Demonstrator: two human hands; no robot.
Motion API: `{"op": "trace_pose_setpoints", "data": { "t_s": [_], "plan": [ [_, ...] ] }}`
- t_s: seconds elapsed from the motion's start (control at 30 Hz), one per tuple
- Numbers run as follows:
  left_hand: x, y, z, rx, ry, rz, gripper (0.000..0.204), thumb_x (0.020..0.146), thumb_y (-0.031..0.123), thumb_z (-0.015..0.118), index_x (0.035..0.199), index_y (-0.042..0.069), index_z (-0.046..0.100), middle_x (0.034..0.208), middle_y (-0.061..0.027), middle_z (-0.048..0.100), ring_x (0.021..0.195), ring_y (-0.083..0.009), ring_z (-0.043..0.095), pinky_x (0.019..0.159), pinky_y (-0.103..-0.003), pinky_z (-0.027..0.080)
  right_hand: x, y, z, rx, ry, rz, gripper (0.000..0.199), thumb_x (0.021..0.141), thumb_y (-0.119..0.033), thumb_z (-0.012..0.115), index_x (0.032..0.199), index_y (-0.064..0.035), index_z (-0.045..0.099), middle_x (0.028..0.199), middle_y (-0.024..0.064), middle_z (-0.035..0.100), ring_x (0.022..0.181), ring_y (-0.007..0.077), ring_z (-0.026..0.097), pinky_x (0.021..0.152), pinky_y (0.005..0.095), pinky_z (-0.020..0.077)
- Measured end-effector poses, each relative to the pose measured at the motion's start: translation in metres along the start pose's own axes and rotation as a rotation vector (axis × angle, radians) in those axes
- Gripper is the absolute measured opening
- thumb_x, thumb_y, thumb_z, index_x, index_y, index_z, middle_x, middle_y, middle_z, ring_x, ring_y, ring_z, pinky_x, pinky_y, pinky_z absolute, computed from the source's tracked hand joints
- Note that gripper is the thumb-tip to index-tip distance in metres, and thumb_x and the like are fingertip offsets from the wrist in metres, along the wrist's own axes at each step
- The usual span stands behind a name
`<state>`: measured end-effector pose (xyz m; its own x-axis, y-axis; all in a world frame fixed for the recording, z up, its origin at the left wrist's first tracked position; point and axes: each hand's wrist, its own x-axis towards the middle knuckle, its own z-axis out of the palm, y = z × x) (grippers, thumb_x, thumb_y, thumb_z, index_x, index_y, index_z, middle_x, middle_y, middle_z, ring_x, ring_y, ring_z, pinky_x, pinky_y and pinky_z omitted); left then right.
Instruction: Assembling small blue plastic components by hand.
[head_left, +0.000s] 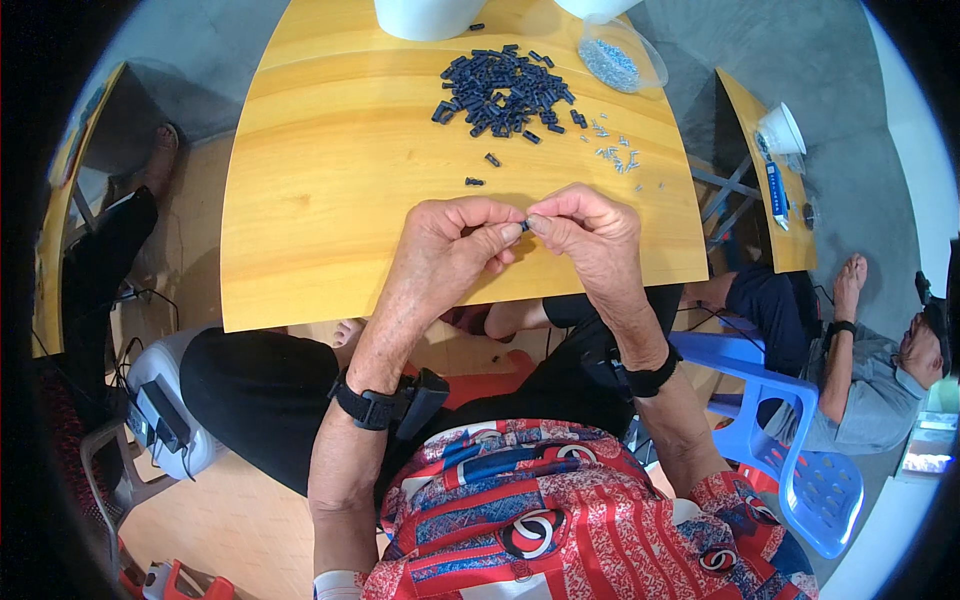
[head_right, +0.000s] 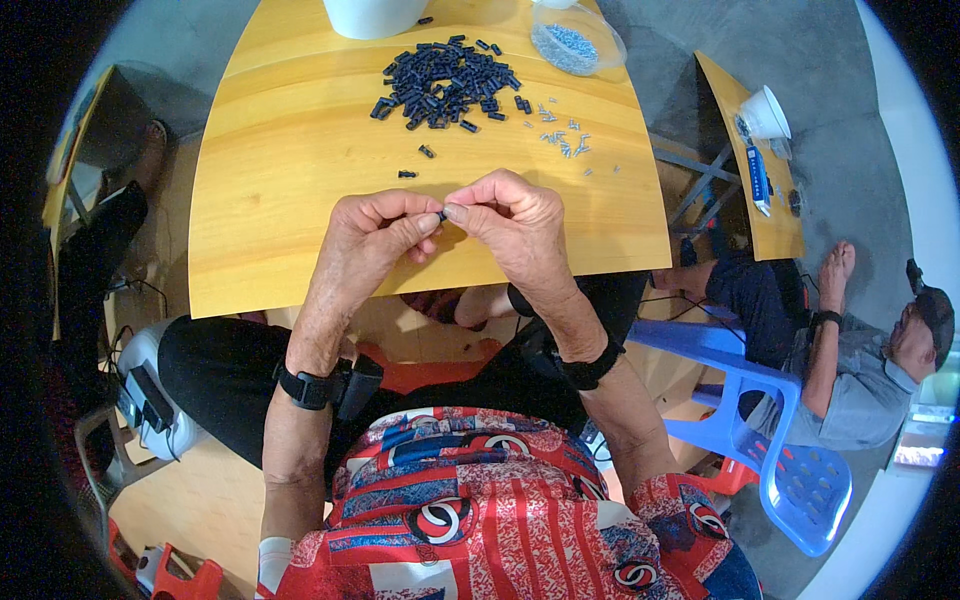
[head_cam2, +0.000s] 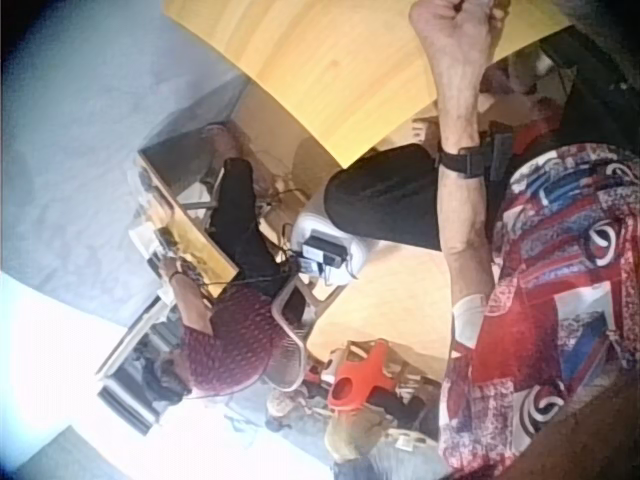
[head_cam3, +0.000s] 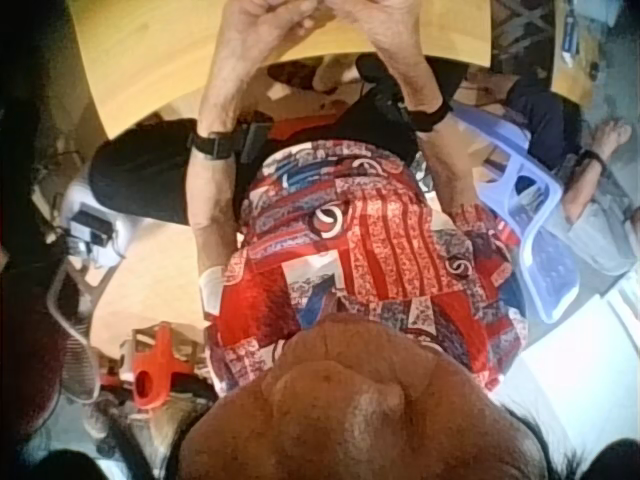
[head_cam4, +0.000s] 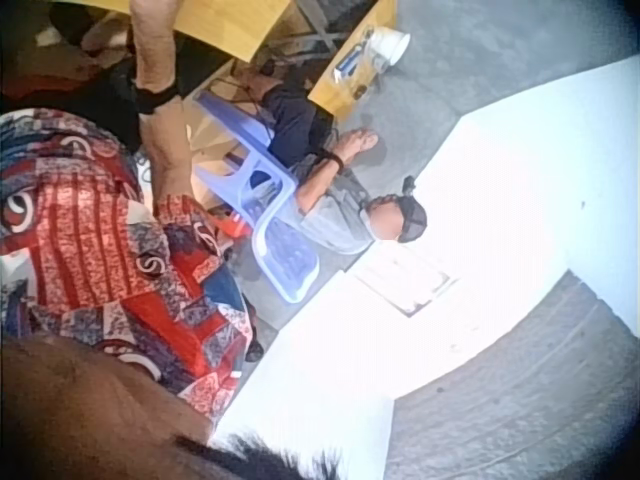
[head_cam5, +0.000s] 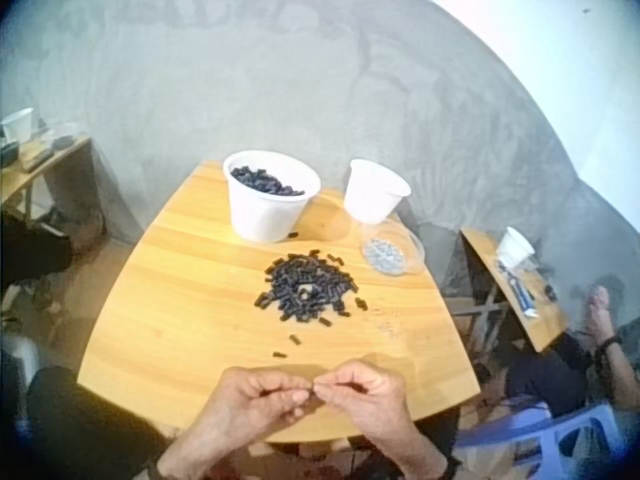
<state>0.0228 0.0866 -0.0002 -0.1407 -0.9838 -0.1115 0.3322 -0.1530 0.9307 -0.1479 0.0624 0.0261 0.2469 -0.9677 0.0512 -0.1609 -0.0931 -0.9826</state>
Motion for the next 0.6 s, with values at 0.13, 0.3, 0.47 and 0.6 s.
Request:
{"op": "trace_pose_setpoints", "data": {
  "t_s": [0.13,0.3,0.47,0.6],
  "plan": [
    [0.0004,0.0007,-0.0010,0.005,-0.012,-0.003,0.010,0.088,0.004,0.062,0.092,-0.001,0.069,0.070,-0.0019,0.065,0.060,-0.0048,0.056,0.055,-0.018,0.047,-0.0002,-0.0016,0.0006,-0.079,-0.004,-0.057,0.007,0.081,-0.002,0.069,0.086,0.0013,0.066,0.077,0.0021,0.065,0.069,0.0054,0.057,0.063,0.0197,0.0478],
    [0.0003,-0.0017,-0.0027,0.021,-0.026,0.024,0.012,0.088,0.007,0.062,0.096,0.000,0.069,0.075,-0.0017,0.065,0.063,-0.0062,0.058,0.058,-0.020,0.048,-0.0016,0.0003,0.0038,0.001,0.008,-0.019,0.007,0.082,-0.001,0.069,0.088,0.0011,0.066,0.077,0.0010,0.065,0.069,0.0042,0.057,0.062,0.0187,0.0471],
    [-0.0010,-0.0013,-0.0034,0.007,-0.023,0.013,0.013,0.089,0.009,0.062,0.096,0.001,0.069,0.076,-0.0007,0.066,0.063,-0.0053,0.057,0.058,-0.019,0.047,-0.0016,0.0028,0.0064,0.015,0.020,-0.033,0.008,0.082,-0.001,0.069,0.090,0.0004,0.067,0.076,-0.0010,0.063,0.067,0.0029,0.054,0.060,0.0173,0.0448],
    [-0.0014,0.0017,-0.0014,0.004,0.000,0.024,0.012,0.089,0.006,0.061,0.094,-0.002,0.068,0.071,-0.0012,0.064,0.061,-0.0048,0.056,0.056,-0.019,0.047,-0.0013,0.0032,0.0077,0.005,0.025,-0.037,0.008,0.082,-0.002,0.068,0.090,0.0004,0.067,0.076,-0.0013,0.063,0.066,0.0027,0.053,0.059,0.0171,0.0438]
  ]
}}
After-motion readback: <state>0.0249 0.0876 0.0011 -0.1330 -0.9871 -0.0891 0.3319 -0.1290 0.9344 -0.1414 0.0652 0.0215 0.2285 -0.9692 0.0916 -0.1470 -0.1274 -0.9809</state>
